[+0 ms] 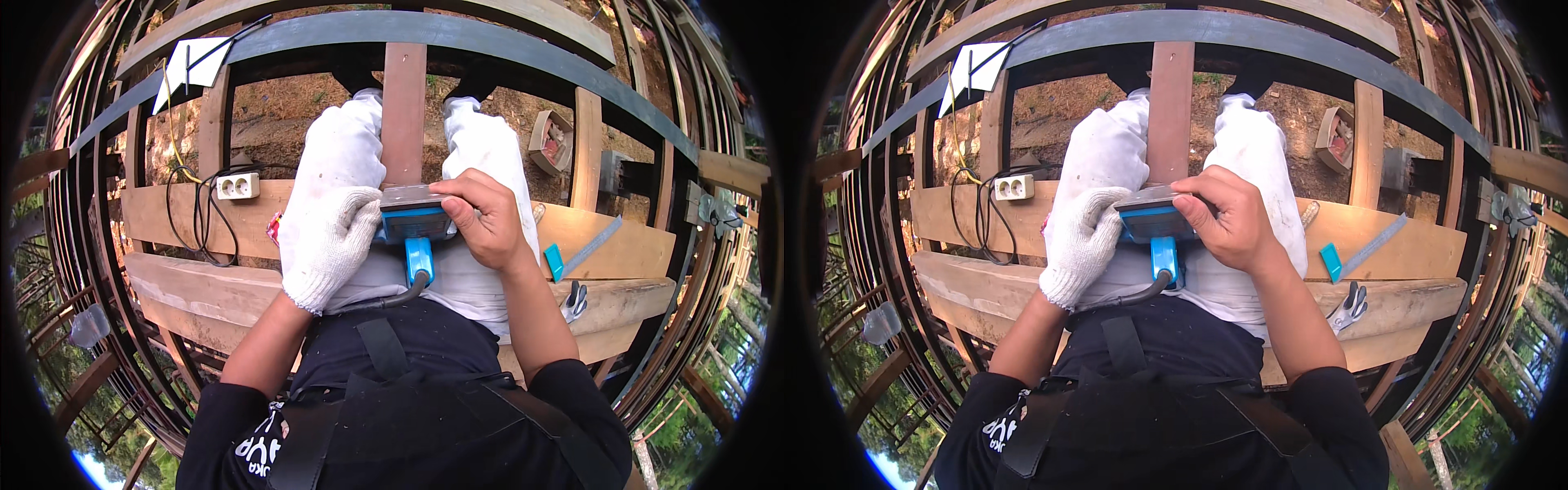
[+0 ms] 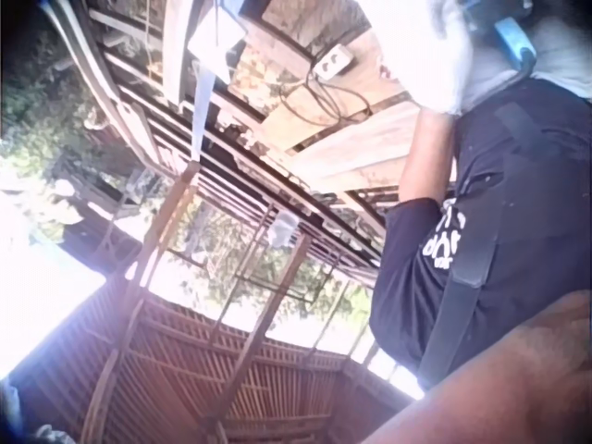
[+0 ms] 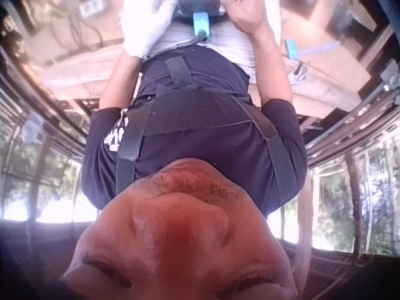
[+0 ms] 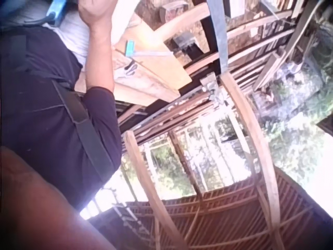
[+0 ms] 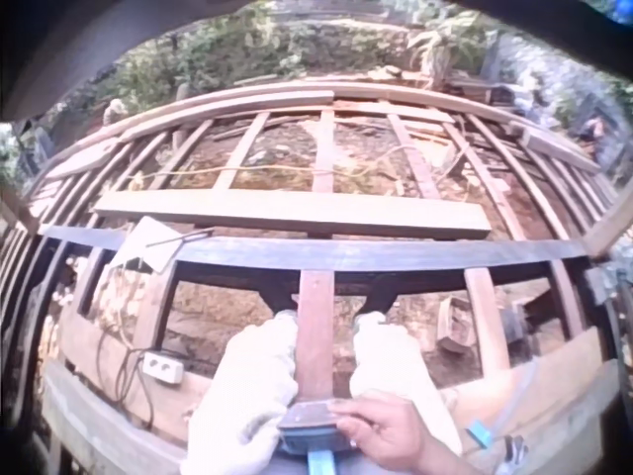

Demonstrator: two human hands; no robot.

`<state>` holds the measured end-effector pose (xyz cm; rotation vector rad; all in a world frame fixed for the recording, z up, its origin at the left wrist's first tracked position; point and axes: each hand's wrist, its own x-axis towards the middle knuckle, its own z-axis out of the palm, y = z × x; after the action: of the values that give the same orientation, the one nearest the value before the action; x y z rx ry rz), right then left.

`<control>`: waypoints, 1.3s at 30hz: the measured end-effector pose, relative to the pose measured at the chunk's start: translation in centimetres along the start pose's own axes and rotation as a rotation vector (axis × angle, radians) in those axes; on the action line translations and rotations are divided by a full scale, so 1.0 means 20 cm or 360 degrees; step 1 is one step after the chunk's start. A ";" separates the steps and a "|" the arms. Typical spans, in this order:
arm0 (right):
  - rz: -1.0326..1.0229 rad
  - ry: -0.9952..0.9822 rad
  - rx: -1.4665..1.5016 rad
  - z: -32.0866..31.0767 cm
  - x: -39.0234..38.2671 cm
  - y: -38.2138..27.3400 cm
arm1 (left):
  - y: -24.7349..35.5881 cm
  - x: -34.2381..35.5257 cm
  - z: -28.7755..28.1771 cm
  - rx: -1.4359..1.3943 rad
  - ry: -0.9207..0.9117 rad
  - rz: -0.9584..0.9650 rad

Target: The person prepares and adjusts a power planer by hand while sitting on a wooden frame. They use a screwdriver to loosen and tighten screws on the planer's base plate and apply a piece of tape to the tool's surface.

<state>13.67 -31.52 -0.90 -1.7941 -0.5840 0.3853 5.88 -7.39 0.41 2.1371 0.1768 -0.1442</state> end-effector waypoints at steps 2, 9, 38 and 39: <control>0.0042 0.0306 -0.0085 0.03 -0.02 -0.03 | -0.01 0.00 0.01 -0.0015 -0.0027 -0.0037; -0.0282 0.0374 -0.0298 0.01 0.02 -0.04 | -0.01 0.01 0.00 -0.0189 -0.0073 -0.0029; -0.0517 0.0800 -0.0728 0.22 0.07 -0.07 | -0.03 0.04 -0.01 -0.0275 0.0035 -0.0014; -0.0531 0.0802 -0.0700 0.22 0.07 -0.07 | -0.03 0.05 -0.01 -0.0281 0.0033 -0.0003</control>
<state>12.25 -26.83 -0.77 -2.0584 -0.6189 -0.4486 6.73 -6.90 -0.15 1.9632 0.1967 -0.1033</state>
